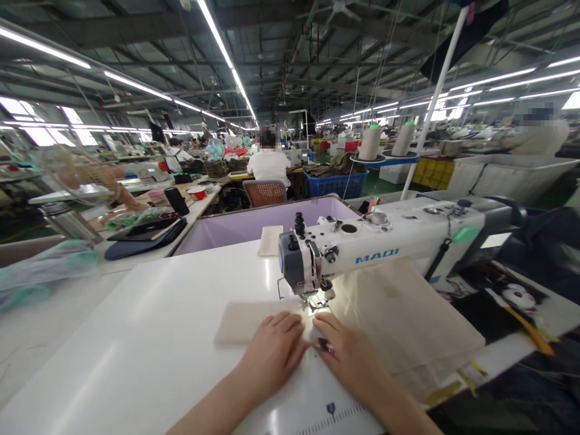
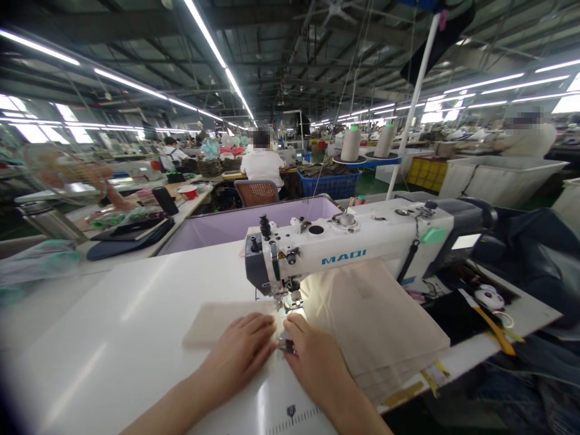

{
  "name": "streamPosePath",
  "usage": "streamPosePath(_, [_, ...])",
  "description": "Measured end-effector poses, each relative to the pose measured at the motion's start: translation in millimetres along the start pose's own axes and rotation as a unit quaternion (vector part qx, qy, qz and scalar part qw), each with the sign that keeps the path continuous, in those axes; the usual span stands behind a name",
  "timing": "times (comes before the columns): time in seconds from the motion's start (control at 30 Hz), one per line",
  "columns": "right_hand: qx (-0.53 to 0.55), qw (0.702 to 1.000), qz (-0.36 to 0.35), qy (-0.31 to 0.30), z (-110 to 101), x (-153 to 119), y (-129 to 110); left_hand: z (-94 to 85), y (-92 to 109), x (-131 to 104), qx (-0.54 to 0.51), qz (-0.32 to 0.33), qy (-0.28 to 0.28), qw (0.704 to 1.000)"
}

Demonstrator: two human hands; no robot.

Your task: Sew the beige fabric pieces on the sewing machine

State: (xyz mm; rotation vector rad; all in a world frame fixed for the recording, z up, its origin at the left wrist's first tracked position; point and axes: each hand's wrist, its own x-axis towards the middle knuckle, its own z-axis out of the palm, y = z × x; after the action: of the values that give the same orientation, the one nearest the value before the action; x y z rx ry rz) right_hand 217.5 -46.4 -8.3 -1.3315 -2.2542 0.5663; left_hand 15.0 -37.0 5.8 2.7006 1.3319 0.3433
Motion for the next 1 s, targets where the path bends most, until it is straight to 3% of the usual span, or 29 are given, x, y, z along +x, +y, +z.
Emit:
streamPosePath(0.1, [0.027, 0.999, -0.013, -0.013, -2, -9, 0, -0.2, 20, -14, -0.003, 0.026, -0.020, 0.999])
streamPosePath(0.2, [0.033, 0.999, -0.017, -0.033, -3, -15, 1, 5.1, 26, -22, 0.035, 0.049, -0.014, 0.998])
streamPosePath(0.4, [0.012, 0.999, -0.030, -0.035, 0, -20, 8, 16.1, 20, -25, 0.104, 0.051, 0.009, 0.993])
streamPosePath(0.73, [-0.056, 0.996, -0.027, -0.060, 1, -19, 3, 16.7, 17, -28, 0.051, 0.062, 0.018, 0.997])
streamPosePath(1.0, [-0.058, 0.996, -0.025, -0.059, 0, -10, 4, 7.1, 11, -22, 0.005, 0.092, 0.004, 0.996])
